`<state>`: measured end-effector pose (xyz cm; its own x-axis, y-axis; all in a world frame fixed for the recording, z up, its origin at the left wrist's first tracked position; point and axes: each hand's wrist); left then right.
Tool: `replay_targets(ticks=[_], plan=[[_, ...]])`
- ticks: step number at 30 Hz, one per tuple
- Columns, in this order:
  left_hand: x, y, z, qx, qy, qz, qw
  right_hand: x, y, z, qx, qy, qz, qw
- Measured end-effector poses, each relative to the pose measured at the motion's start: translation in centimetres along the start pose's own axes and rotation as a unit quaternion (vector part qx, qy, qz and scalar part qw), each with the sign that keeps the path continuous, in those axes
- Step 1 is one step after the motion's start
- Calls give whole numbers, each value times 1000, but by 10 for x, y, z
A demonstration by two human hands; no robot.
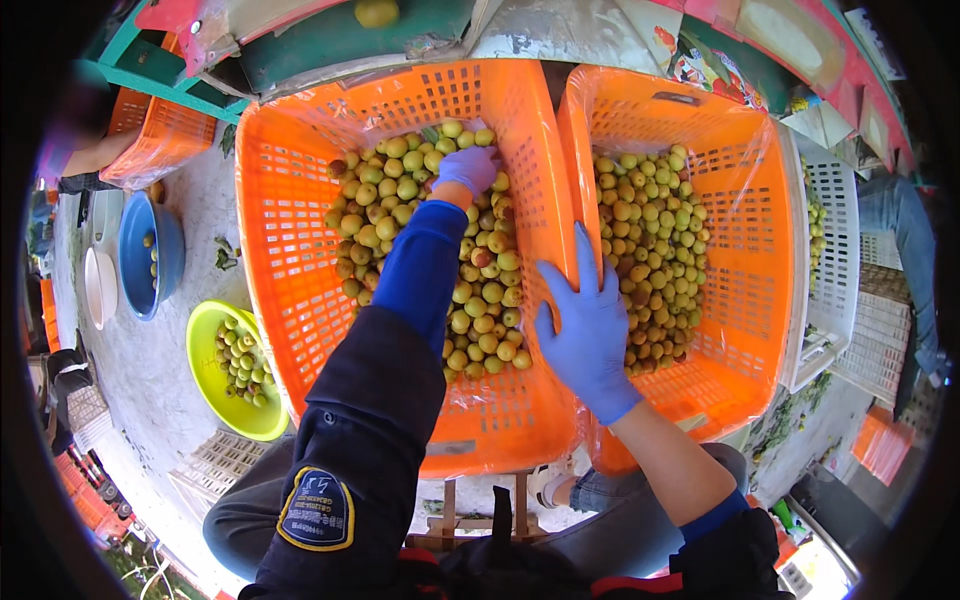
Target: The person sorts small green-yellow fruits from two orange baskets into a yellow bowl, picking them one by one and occasionally tossing them. The person wears blue gloves and works at a low height with multiple baskets and bowls nearby.
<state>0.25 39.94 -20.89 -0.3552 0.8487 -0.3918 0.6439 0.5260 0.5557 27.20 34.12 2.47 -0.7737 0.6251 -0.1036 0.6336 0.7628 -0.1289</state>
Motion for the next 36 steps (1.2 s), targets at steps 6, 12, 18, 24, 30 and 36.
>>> replay_targets(ticks=[6, 12, 18, 24, 30, 36], plan=[[-14, 30, -14, 32, -134, 60, 989, -1, 9, 3, -19, 24, 12, 999], [-46, 38, -20, -74, -52, 66, 994, -1, 7, 0, -9, 17, 10, 1000], [-101, 28, -3, -283, 170, -47, 943, -1, 3, 3, -15, 41, -7, 999], [-157, 91, 10, -217, 90, 36, 971, -1, 9, 5, -13, 33, 2, 999], [-170, 96, 14, -133, 34, 48, 989, -2, 7, 4, -11, 30, 4, 999], [-193, 79, 37, -32, 40, 87, 995, -1, 2, 2, 2, 19, 10, 1000]])
Point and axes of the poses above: each hand's wrist, its own x-axis towards the middle knuckle, its own z-axis out of the palm, y = z × x, and after that the axes turned 9 degrees about -x, right-handed
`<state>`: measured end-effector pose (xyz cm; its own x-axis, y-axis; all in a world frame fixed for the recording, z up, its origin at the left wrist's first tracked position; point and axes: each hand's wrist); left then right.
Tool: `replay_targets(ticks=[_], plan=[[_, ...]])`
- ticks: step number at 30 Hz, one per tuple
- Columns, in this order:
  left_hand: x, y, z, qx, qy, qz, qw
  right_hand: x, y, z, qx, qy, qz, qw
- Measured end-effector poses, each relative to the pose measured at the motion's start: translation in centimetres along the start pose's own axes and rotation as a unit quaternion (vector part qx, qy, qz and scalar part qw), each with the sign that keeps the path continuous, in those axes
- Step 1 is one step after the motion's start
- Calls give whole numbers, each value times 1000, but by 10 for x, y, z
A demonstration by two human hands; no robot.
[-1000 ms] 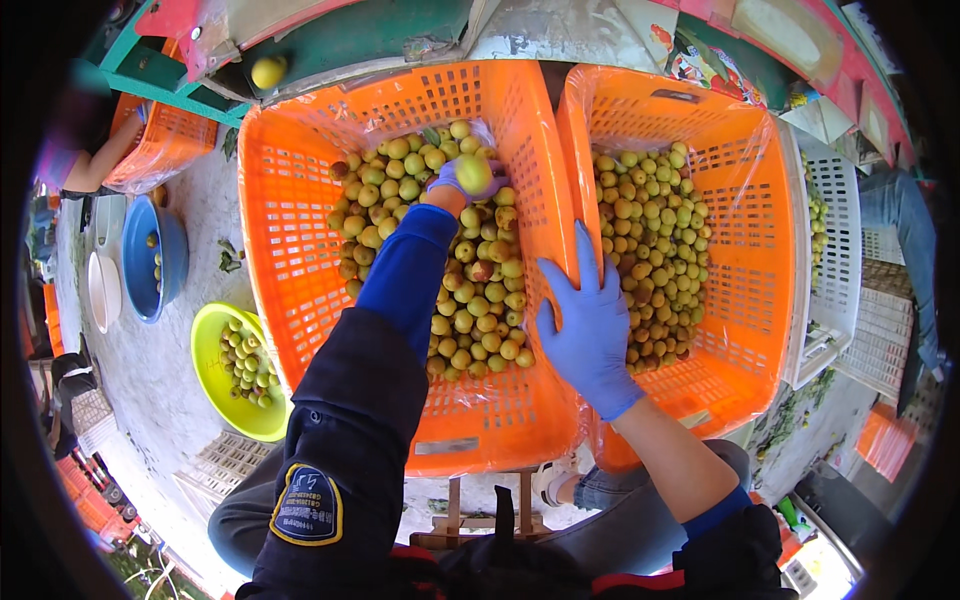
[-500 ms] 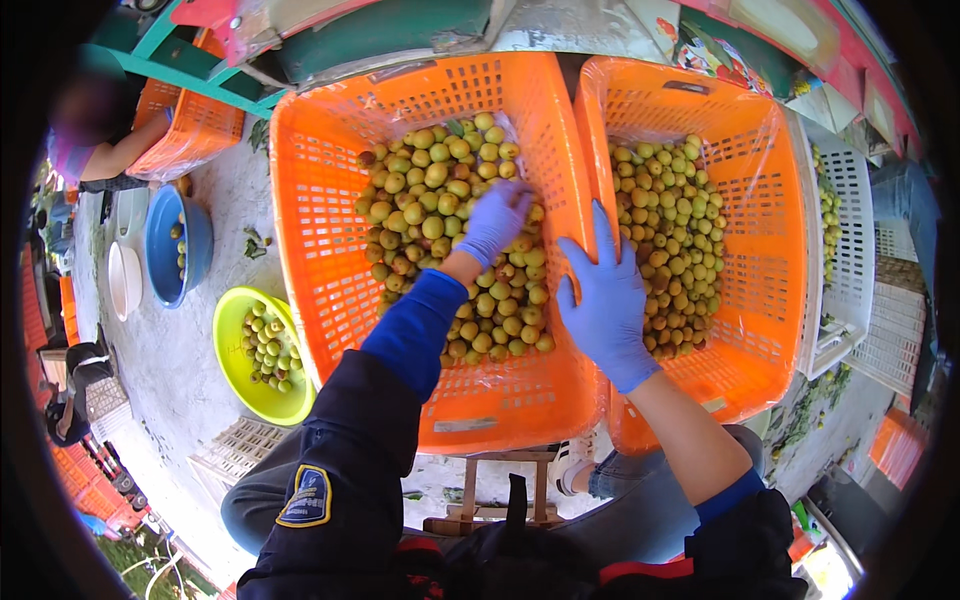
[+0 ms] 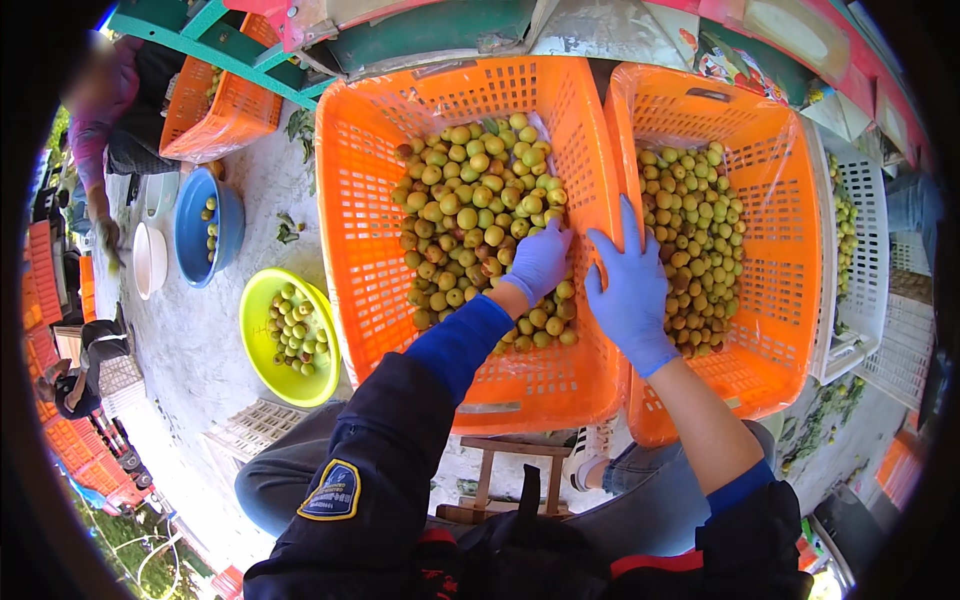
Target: The person sorts small green-yellow fruits from two orange baskets into a yellow bowl, picking them one by one and occasionally tossing them. The person wears blue gloves and works at a low height with multiple baskets and bowls nearby.
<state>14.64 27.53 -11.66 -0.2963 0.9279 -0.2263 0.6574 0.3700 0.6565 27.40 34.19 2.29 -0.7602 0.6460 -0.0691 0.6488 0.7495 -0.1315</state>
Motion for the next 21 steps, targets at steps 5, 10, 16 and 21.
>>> replay_targets(ticks=[5, 10, 16, 21], plan=[[-23, -15, -37, -206, 65, -175, 960, -2, 5, -3, -3, 11, 5, 1000], [-35, -106, -94, -53, 244, -260, 933, -2, 5, 0, -13, 8, 7, 1000], [-50, -141, -102, 99, 71, -213, 969, -2, 3, 1, -17, 23, -4, 1000], [-37, -154, -99, -8, 68, -215, 974, -2, 5, 2, -10, 12, 3, 1000]])
Point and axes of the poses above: each hand's wrist, its own x-axis towards the middle knuckle, its own z-axis out of the palm, y = z × x, and after that the axes turned 9 degrees about -x, right-handed
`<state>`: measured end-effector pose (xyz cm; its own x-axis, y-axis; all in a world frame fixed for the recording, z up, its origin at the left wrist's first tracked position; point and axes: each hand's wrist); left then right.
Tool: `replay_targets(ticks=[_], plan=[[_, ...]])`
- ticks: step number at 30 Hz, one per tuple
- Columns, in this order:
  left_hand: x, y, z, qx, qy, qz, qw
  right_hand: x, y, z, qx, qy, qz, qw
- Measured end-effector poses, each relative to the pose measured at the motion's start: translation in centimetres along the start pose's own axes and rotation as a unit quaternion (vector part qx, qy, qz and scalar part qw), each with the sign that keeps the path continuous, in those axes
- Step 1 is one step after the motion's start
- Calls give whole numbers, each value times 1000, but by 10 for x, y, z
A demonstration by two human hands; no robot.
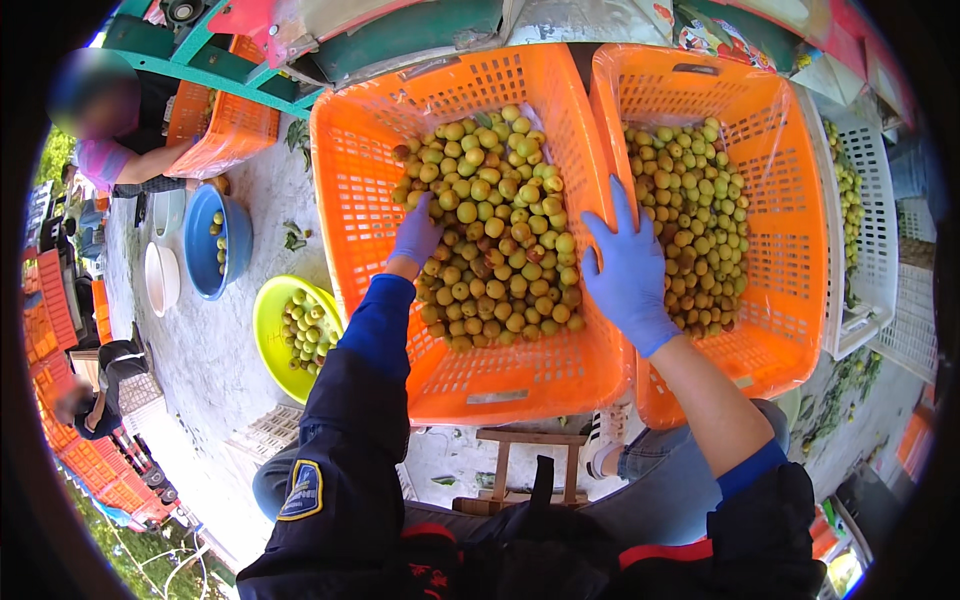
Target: The person sorts small green-yellow fruits from two orange baskets into a yellow bowl, picking them one by one and occasionally tossing them. The person wears blue gloves and works at a low height with multiple baskets and bowls nearby.
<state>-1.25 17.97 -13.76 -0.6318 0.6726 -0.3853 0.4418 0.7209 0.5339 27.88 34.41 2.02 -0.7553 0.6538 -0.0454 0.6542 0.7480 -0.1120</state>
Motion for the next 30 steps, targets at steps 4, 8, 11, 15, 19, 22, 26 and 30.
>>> replay_targets(ticks=[4, 8, 11, 15, 19, 22, 26, 30], plan=[[7, 13, 6, -18, 19, -72, 997, -2, 1, 0, -7, -3, -1, 1000], [-6, -4, -2, -333, 16, -140, 932, 1, -5, -4, -4, -10, -12, 1000], [-28, 16, -26, -580, -87, -197, 786, 0, 0, -3, -13, -19, -5, 1000], [-77, 42, -74, -714, -159, -121, 670, -2, 0, -1, -6, -2, -9, 1000], [-126, 40, -130, -725, -118, -71, 675, -3, 4, -2, 14, -4, 4, 1000], [-156, -18, -168, -746, -49, -77, 659, -4, 3, -1, 14, -6, 7, 1000], [-212, -192, -205, -768, 64, -130, 624, -3, -8, -8, 30, 7, -12, 999], [-267, -250, -179, -674, 164, -236, 681, -4, -2, -4, 23, 20, -10, 999]])
Point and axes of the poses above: each hand's wrist, its own x-axis towards the middle knuckle, its own z-axis out of the palm, y = z × x, and after that the axes turned 9 degrees about -x, right-handed
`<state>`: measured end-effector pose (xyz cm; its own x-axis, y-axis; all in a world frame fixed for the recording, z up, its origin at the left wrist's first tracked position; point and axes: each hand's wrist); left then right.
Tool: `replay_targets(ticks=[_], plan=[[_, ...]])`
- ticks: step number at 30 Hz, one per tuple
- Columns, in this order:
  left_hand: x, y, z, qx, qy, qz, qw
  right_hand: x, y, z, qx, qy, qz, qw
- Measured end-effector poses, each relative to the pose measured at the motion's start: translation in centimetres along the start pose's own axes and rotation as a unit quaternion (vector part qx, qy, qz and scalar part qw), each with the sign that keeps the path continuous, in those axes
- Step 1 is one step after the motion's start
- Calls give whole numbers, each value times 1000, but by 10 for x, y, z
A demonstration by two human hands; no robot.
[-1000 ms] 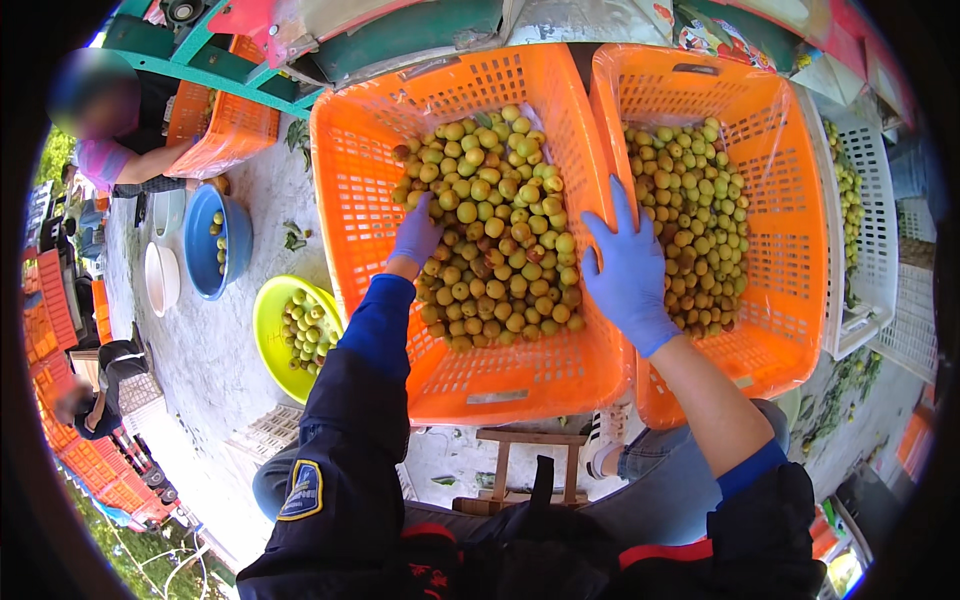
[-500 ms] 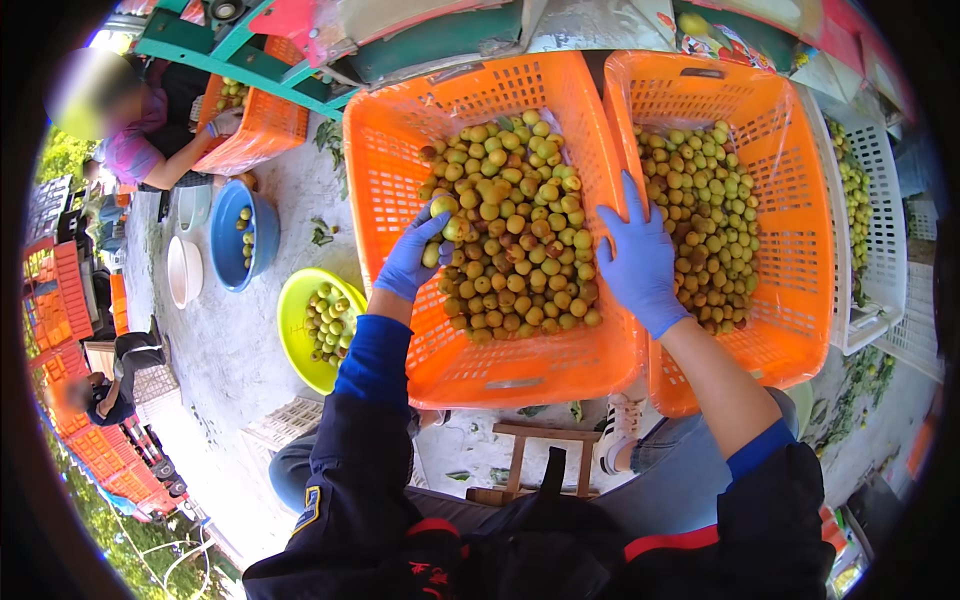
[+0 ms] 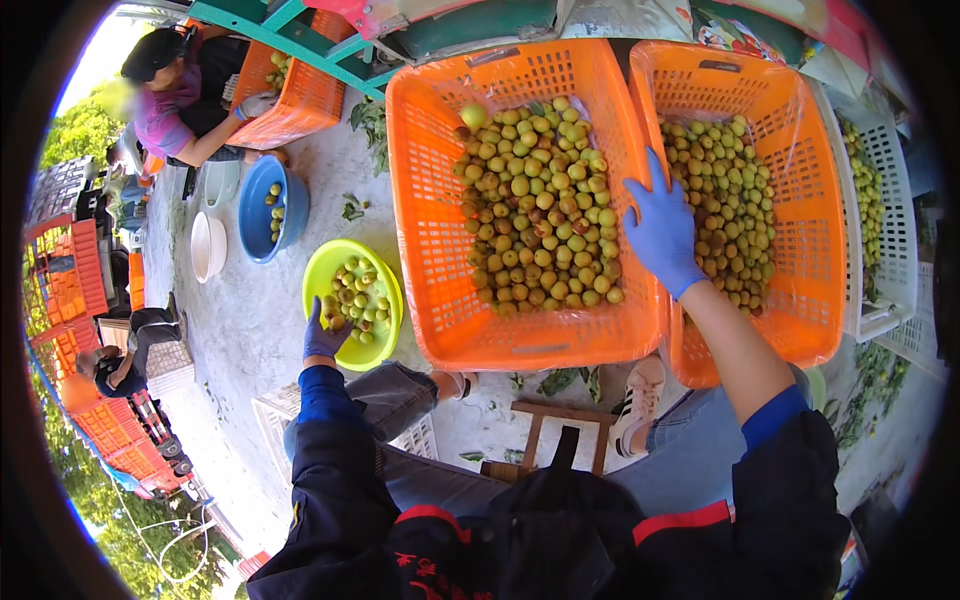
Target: The person sorts small green-yellow fruits from two orange baskets into a yellow bowl, picking them one by one and occasionally tossing them. The person wears blue gloves and works at a low height with multiple baskets and bowls nearby.
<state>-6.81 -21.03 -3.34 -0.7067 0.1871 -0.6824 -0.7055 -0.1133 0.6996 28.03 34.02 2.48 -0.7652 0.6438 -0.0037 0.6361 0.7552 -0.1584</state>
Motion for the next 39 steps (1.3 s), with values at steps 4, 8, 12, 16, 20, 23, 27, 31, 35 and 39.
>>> replay_targets(ticks=[4, 8, 12, 16, 20, 23, 27, 31, 35, 39], plan=[[-8, 9, 75, 249, 302, 99, 915, 1, 1, -1, -22, -30, 15, 999], [-5, -3, 177, 485, 151, 469, 722, 1, 1, 0, -22, -27, 10, 999], [-40, -54, 322, 520, -129, 409, 739, 0, 8, 6, -23, -25, 17, 999], [20, -114, 347, 745, -188, 370, 522, 2, 0, 3, -16, -25, 8, 1000], [70, -155, 326, 837, -152, 331, 409, 2, 0, 1, -12, -32, 14, 999], [78, -174, 331, 859, -112, 355, 350, 3, 5, 2, -3, -38, 17, 999], [88, -167, 327, 893, -134, 282, 325, 2, 2, 4, -8, -37, 17, 999], [90, -159, 338, 841, -137, 243, 463, 3, 1, -1, -16, -8, 5, 1000], [69, -148, 403, 787, -160, 285, 523, 2, 6, 5, -12, -6, 15, 1000], [77, -160, 430, 720, -235, 366, 541, 4, 0, 1, -13, 3, -1, 1000]])
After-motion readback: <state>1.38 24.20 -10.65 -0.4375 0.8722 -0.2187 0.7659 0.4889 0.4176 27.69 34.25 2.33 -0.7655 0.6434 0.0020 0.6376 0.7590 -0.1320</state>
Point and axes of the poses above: each hand's wrist, its own x-axis towards the middle knuckle, its own z-axis out of the palm, y = z × x, and after that the axes turned 9 degrees about -x, right-handed
